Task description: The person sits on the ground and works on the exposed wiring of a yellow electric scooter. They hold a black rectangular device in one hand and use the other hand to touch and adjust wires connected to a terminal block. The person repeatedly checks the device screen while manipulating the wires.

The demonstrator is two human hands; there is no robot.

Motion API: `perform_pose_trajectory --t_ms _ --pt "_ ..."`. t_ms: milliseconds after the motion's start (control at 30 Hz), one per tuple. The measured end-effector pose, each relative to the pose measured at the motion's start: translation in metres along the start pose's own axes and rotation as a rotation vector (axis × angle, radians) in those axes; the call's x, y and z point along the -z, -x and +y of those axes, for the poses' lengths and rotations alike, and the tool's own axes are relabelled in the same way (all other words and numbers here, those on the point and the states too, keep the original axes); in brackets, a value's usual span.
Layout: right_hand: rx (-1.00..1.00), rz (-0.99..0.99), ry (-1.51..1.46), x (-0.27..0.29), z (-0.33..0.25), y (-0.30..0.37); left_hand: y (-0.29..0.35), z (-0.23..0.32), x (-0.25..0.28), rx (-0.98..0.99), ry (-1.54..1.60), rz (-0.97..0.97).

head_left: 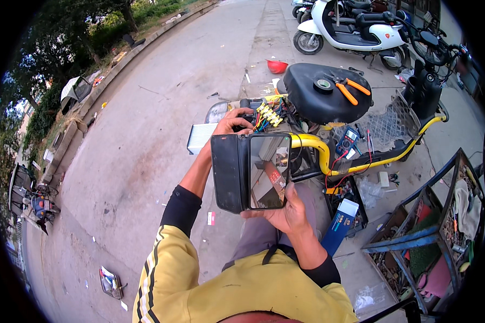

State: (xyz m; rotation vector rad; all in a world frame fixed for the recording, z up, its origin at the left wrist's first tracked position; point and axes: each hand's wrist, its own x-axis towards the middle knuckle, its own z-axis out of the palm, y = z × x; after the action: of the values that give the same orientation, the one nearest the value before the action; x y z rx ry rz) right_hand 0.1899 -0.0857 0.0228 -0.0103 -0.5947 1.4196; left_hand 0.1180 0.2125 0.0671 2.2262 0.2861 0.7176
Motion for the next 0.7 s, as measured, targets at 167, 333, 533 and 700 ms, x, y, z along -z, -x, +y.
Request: perform_pose_trajectory --t_ms 167,333,533,700 --pt "-0.016 -0.001 -0.010 0.004 -0.002 -0.005 0.002 0.002 -0.001 -0.057 -0.013 0.007" --pt "-0.015 0.014 -0.007 0.006 -0.003 -0.008 0.002 0.003 0.001 -0.095 -0.079 0.000" --pt "-0.003 0.025 -0.058 0.001 -0.004 -0.012 -0.001 -0.001 0.003 -0.106 -0.074 -0.021" --pt "-0.003 0.003 -0.050 0.005 -0.003 -0.011 -0.001 -0.001 0.001 -0.123 -0.069 -0.010"
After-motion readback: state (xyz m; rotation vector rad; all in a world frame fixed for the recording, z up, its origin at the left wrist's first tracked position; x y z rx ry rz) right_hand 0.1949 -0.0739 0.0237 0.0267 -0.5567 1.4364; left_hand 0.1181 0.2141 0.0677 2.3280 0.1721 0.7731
